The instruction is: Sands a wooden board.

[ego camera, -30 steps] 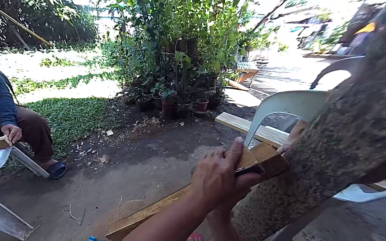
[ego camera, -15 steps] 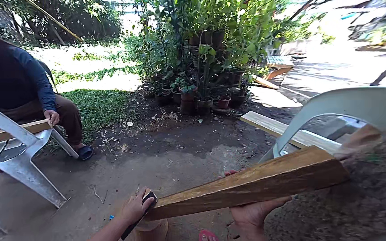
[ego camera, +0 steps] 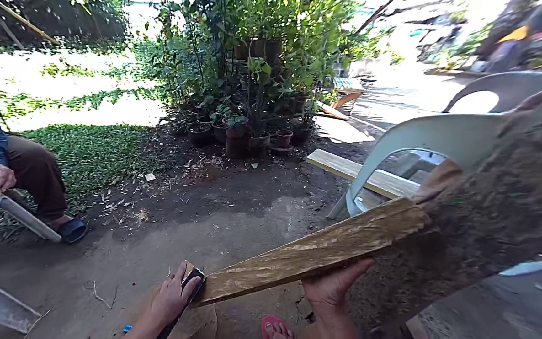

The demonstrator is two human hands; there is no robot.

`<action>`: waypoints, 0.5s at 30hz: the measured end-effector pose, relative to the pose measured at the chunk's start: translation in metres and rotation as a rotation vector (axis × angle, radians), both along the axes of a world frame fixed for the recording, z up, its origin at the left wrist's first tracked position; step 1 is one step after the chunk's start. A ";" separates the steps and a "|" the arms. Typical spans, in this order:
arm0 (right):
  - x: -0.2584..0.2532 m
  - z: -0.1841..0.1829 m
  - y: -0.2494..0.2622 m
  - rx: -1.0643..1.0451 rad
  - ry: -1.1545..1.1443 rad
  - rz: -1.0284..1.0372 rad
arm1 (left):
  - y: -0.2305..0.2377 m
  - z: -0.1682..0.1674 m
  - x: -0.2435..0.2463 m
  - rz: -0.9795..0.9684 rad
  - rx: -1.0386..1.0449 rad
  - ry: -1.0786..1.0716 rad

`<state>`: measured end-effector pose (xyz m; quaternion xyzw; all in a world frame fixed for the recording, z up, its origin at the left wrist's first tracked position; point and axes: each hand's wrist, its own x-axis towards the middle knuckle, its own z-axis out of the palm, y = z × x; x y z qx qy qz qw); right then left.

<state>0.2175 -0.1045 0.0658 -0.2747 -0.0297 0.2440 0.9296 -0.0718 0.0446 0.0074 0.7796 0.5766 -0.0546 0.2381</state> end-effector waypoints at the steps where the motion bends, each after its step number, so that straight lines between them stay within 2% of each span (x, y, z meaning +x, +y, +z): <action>1: -0.001 0.001 0.000 -0.008 -0.009 -0.002 | -0.001 0.001 0.001 -0.010 0.015 0.001; 4: -0.004 0.003 0.002 -0.045 -0.028 -0.010 | -0.016 0.007 0.007 -0.129 0.161 -0.045; 7: -0.008 0.008 0.003 -0.085 -0.023 -0.026 | -0.031 -0.005 0.013 -0.259 0.502 -0.209; 10: -0.010 0.009 0.004 -0.095 0.002 -0.037 | -0.040 -0.004 0.029 -0.327 0.732 -0.305; 12: -0.011 0.009 0.005 -0.092 0.003 -0.036 | -0.043 0.011 0.050 -0.384 0.815 -0.355; 15: -0.013 0.009 0.007 -0.089 -0.008 -0.046 | -0.064 0.051 0.107 -0.514 0.878 -0.497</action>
